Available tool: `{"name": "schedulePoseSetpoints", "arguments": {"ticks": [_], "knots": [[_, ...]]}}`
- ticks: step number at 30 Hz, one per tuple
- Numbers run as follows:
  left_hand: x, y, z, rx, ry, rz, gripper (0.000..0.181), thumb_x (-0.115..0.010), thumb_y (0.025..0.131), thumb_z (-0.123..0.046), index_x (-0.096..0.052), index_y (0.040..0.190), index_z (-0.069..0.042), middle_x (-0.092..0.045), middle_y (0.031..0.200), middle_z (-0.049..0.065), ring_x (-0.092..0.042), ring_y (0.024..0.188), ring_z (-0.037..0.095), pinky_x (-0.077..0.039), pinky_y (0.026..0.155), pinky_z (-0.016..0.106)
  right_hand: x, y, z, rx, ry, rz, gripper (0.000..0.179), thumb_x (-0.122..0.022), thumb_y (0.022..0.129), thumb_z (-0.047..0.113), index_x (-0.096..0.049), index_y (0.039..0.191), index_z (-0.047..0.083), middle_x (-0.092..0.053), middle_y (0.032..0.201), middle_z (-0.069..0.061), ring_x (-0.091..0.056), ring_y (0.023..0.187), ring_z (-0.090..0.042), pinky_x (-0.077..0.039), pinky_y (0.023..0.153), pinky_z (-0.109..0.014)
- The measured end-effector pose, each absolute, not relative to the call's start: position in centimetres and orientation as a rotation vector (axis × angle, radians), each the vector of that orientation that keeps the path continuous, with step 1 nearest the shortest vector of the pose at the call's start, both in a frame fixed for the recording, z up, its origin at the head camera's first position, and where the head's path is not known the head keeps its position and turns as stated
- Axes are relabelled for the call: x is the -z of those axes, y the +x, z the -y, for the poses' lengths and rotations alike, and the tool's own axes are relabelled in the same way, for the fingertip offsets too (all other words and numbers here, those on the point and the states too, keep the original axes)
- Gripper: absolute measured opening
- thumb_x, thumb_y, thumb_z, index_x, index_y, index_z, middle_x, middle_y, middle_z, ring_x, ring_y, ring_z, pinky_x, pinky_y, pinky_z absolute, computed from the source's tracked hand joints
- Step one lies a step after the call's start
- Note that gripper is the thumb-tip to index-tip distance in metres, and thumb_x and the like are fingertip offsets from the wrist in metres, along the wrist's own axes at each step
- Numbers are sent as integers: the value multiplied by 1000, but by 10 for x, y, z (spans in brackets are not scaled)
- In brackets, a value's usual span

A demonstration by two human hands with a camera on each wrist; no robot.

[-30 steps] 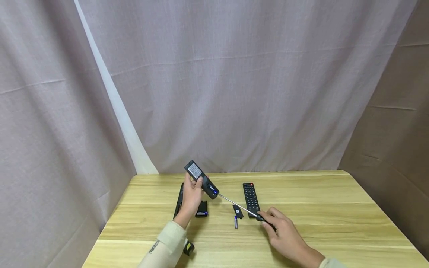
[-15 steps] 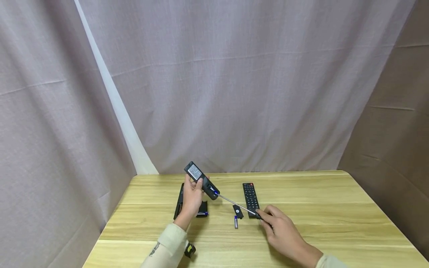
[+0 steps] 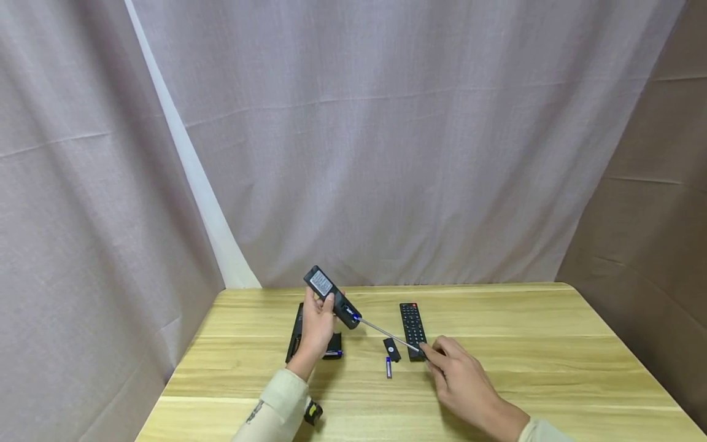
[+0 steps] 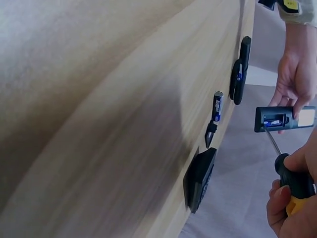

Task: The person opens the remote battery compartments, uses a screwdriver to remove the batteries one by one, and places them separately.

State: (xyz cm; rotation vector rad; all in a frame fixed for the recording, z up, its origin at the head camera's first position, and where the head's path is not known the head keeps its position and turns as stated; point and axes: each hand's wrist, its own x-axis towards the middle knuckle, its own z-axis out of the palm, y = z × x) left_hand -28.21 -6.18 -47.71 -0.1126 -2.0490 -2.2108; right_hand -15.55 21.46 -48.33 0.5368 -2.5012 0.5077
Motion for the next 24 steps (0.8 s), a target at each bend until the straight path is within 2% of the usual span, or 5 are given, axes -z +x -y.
{"name": "schedulePoseSetpoints", "arguments": {"ticks": [3,6,10,17,24], "knots": [[477,-282,60,2198,-124,2055,38,-44,115,-13,-39,153,-16,-69,140,26,-72,127,38,-66,93,34,482,-156,-214,-468,564,2464,41,-80,81,-6,-78,122,0,-58,94,11,-43,84,3,-48,62,-12],[478,-282,58,2178,-136,2056,39,-44,115,-12,-38,154,-15,-67,141,28,-69,131,38,-63,105,44,480,-157,-211,-452,575,2460,41,-79,81,-6,-78,122,-1,-56,92,10,-42,82,2,-45,60,-11],[479,-283,54,2109,-147,2070,42,-46,115,-13,-37,156,-19,-69,140,24,-70,130,37,-62,106,46,474,-158,-207,-424,573,2474,42,-76,81,-6,-77,123,-2,-53,90,10,-41,81,0,-44,59,-12],[478,-281,46,1959,-194,2126,46,-46,115,-12,-35,159,-20,-70,140,23,-70,130,35,-60,109,48,465,-161,-199,-320,613,2430,44,-73,74,-7,-79,118,-3,-56,90,7,-48,83,-4,-53,63,-17],[481,-283,49,1988,-138,2098,45,-46,115,-15,-35,158,-24,-72,137,21,-73,125,33,-65,100,40,474,-164,-201,-376,659,2354,40,-72,77,-8,-78,117,-5,-56,88,5,-46,82,-3,-50,62,-15]]}}
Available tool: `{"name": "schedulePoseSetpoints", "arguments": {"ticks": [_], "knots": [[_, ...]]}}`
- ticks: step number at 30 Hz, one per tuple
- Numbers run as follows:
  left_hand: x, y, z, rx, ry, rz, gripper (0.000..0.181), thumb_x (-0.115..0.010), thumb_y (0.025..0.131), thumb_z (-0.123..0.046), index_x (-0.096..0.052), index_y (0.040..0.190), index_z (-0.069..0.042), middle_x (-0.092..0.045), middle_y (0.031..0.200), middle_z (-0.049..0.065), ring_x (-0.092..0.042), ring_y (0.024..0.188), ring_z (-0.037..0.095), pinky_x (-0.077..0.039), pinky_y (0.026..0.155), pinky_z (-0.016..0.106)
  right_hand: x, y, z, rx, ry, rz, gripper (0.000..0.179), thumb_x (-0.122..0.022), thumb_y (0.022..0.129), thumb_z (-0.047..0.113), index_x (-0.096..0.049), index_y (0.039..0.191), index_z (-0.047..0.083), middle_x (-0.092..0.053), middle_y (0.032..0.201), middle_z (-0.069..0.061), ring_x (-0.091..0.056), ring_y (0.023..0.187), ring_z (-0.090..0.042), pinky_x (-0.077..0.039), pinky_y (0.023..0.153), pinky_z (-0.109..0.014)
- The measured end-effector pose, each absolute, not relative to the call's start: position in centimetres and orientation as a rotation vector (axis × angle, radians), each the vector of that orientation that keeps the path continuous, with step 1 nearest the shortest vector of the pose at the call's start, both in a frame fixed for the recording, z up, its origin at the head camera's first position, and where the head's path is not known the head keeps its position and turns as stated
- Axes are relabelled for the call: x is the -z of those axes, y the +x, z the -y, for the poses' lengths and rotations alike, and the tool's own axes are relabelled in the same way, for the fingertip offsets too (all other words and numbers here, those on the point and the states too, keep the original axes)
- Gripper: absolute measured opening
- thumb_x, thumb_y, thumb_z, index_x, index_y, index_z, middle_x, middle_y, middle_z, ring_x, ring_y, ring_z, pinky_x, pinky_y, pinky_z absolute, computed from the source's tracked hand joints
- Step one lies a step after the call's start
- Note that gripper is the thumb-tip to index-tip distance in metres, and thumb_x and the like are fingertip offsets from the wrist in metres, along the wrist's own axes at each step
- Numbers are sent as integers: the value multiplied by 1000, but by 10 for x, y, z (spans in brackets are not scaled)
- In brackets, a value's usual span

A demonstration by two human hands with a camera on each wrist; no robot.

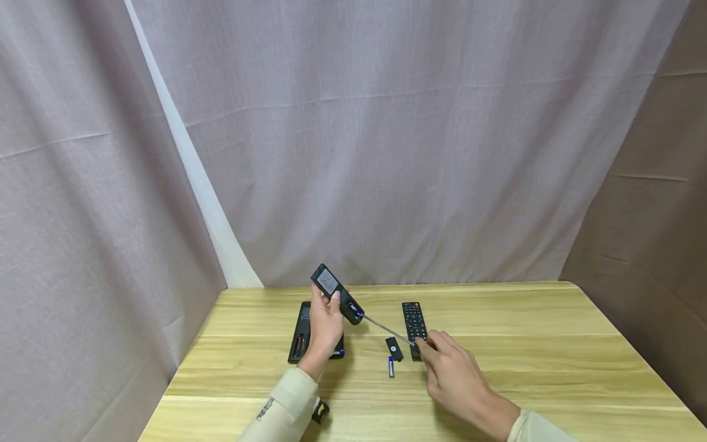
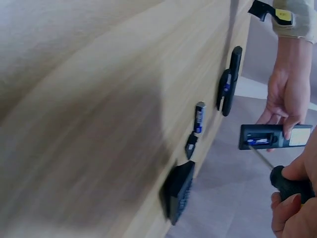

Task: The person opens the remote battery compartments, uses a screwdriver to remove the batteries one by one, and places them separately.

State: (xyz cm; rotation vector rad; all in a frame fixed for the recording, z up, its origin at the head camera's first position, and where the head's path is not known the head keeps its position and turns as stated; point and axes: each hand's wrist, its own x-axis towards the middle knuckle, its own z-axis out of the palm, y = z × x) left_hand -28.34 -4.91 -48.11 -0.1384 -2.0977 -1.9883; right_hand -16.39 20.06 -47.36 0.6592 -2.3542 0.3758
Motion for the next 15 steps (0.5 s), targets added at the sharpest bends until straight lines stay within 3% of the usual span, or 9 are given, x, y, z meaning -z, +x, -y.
{"name": "schedulePoseSetpoints", "arguments": {"ticks": [3,10,15], "knots": [[482,-286,51,2083,-93,2045,43,-46,115,-16,-37,156,-24,-73,136,19,-74,123,32,-65,93,37,480,-165,-203,-429,659,2338,38,-73,79,-7,-78,117,-5,-58,89,5,-45,82,-2,-48,62,-13],[481,-289,54,2199,-53,1961,39,-45,115,-14,-38,153,-19,-73,134,20,-74,122,35,-67,91,43,494,-168,-209,-459,645,2288,37,-78,78,-5,-78,116,-6,-61,94,4,-48,86,-2,-49,68,-12],[477,-290,56,2257,-61,1890,36,-44,115,-11,-38,150,-17,-72,133,23,-75,120,38,-69,87,42,500,-168,-211,-519,642,2263,39,-79,78,-6,-78,117,-6,-64,95,4,-50,87,-1,-45,73,-6]]}}
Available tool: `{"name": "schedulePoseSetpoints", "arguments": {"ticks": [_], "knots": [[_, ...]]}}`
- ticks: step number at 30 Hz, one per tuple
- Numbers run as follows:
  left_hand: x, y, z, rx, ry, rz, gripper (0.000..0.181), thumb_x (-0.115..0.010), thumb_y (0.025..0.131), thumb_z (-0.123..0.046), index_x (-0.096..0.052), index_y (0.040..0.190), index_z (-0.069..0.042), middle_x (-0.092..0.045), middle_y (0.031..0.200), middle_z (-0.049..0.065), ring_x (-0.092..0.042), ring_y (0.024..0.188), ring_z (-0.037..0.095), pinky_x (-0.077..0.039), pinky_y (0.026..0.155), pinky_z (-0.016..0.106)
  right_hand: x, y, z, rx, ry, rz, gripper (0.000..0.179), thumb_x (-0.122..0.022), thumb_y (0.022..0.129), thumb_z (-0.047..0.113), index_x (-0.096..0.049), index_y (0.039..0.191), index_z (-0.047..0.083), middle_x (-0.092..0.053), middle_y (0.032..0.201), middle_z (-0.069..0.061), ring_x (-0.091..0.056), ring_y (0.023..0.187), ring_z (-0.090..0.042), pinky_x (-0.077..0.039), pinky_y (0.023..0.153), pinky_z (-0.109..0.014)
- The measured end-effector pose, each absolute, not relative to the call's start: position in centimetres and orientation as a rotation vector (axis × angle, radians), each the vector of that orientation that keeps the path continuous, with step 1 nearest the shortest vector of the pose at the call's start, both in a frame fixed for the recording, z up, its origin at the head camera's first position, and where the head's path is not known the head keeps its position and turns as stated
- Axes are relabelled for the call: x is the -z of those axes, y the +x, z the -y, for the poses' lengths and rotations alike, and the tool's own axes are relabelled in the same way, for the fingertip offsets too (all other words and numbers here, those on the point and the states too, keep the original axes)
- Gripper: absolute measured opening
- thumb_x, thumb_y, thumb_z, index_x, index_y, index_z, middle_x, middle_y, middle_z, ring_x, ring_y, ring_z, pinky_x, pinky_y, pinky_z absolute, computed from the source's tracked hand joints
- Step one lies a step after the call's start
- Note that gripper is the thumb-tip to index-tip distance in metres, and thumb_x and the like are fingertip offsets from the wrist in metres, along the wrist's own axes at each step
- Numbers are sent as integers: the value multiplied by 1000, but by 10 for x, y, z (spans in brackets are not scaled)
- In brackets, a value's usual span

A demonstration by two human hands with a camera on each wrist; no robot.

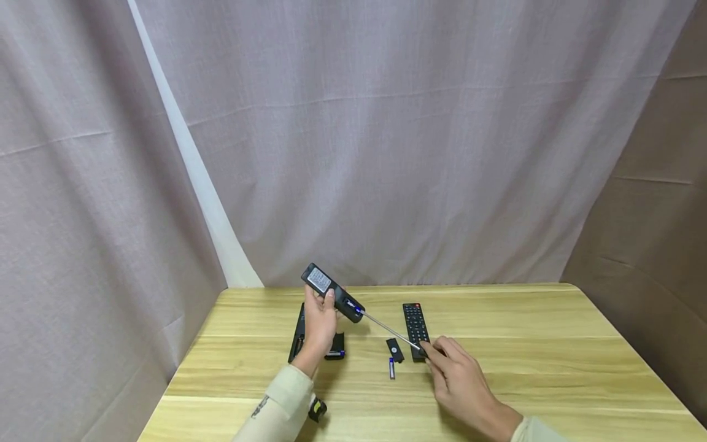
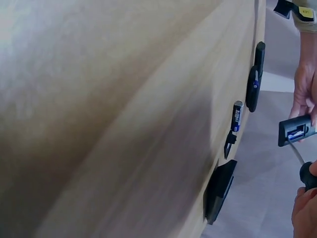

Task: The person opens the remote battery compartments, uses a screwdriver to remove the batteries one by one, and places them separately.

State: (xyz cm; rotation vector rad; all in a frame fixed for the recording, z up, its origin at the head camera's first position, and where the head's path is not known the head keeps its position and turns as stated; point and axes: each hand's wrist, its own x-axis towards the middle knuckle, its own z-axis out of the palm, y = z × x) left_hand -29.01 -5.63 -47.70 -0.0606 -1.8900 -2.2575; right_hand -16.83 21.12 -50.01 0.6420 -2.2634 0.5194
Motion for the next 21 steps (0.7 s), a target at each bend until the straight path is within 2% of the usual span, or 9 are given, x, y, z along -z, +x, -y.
{"name": "schedulePoseSetpoints", "arguments": {"ticks": [3,10,16,21], "knots": [[476,-292,57,2299,-62,1842,36,-44,114,-10,-38,149,-16,-72,132,25,-75,119,39,-69,87,42,503,-168,-212,-593,637,2251,40,-78,79,-7,-77,119,-6,-64,95,4,-49,87,1,-42,72,-5],[479,-295,56,2357,-19,1759,34,-45,114,-8,-39,147,-14,-71,131,30,-76,116,39,-68,90,51,507,-165,-214,-684,640,2229,28,-70,95,1,-77,122,-5,-65,95,3,-46,85,2,-39,67,-6],[482,-294,57,2413,-6,1703,43,-43,114,-7,-34,155,-17,-66,136,34,-70,125,47,-67,94,51,507,-164,-213,-675,617,2252,38,-77,82,-8,-77,120,-5,-65,95,3,-45,85,3,-38,67,-5],[485,-293,58,2429,-40,1703,49,-41,115,-9,-27,160,-22,-64,141,31,-68,130,45,-65,98,53,507,-166,-212,-673,607,2261,37,-76,84,-8,-77,120,-6,-65,95,2,-45,83,3,-37,66,-4]]}}
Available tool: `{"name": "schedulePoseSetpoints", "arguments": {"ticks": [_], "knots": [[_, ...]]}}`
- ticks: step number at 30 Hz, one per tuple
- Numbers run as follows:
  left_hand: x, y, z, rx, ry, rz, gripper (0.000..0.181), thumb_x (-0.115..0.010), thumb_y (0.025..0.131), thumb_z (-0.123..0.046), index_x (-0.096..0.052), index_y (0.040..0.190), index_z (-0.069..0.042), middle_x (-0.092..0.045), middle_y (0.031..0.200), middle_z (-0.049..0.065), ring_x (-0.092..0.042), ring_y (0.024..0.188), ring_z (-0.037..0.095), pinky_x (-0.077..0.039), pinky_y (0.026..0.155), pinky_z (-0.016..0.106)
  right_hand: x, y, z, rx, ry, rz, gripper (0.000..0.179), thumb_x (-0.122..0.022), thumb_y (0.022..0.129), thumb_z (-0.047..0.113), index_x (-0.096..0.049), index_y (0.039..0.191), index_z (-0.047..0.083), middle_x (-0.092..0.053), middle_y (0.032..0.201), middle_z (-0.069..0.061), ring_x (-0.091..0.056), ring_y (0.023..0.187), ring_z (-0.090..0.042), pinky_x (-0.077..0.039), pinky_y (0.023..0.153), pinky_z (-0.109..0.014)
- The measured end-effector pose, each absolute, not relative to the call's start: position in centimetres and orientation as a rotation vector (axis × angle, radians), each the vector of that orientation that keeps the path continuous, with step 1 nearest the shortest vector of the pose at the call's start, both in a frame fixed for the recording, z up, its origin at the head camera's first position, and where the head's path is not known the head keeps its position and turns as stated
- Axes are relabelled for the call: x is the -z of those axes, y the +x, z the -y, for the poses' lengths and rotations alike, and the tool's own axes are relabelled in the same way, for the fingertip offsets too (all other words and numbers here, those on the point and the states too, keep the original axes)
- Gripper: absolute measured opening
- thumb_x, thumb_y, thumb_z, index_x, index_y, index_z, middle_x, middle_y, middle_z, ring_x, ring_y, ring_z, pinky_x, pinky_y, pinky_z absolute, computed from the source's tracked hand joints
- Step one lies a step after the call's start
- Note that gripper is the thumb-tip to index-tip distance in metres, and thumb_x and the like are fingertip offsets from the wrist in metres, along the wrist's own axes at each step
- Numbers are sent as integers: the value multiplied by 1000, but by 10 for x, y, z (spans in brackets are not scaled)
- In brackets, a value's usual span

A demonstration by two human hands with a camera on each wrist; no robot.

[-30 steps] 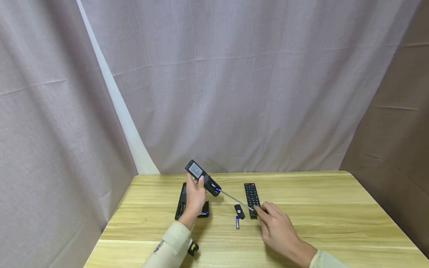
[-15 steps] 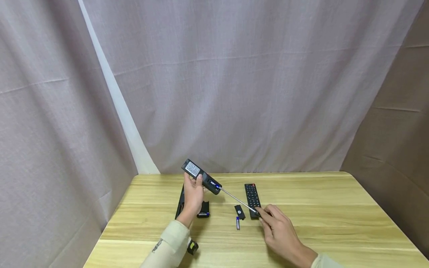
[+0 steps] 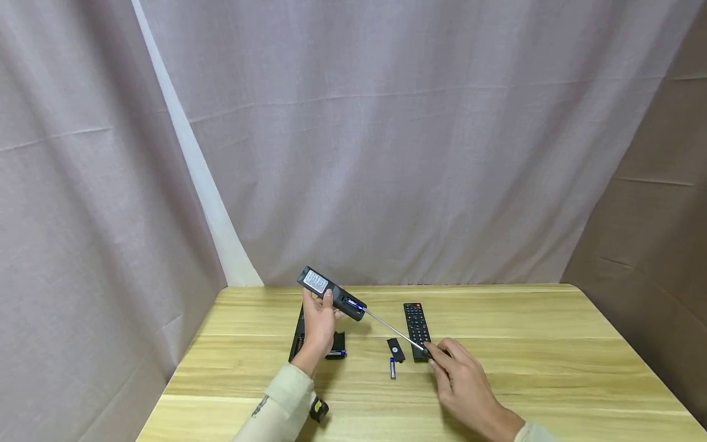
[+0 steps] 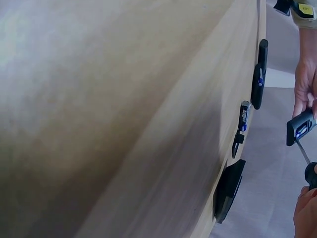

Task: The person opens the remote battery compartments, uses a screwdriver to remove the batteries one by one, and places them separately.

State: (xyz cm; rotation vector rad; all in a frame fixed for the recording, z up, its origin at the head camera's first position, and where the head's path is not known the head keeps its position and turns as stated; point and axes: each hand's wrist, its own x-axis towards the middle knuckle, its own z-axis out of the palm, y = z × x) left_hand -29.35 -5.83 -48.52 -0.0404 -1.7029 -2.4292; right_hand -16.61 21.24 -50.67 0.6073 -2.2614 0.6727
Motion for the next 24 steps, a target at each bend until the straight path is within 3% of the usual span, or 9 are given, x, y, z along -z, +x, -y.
{"name": "schedulePoseSetpoints", "arguments": {"ticks": [4,8,17,24], "knots": [[486,-295,57,2409,-33,1711,48,-42,115,-10,-28,159,-23,-66,140,29,-70,128,43,-67,95,50,507,-168,-214,-677,601,2276,34,-74,88,-5,-77,121,-5,-65,95,2,-44,83,3,-36,66,-4],[487,-295,55,2391,-4,1733,45,-43,115,-11,-30,157,-22,-68,138,27,-74,122,39,-68,87,44,509,-168,-214,-659,594,2269,37,-77,84,-6,-77,121,-4,-66,95,3,-45,84,3,-37,67,-5],[487,-296,52,2504,10,1614,46,-38,115,-7,-21,158,-12,-61,141,37,-66,129,52,-67,92,43,514,-168,-218,-760,624,2205,40,-75,82,-12,-76,121,-6,-66,96,3,-47,82,4,-39,66,-6],[489,-298,49,2507,38,1587,47,-38,115,-7,-20,158,-11,-63,138,38,-72,122,47,-69,87,40,515,-167,-221,-787,617,2216,40,-75,84,-12,-75,124,-7,-65,96,2,-47,81,5,-40,65,-6]]}}
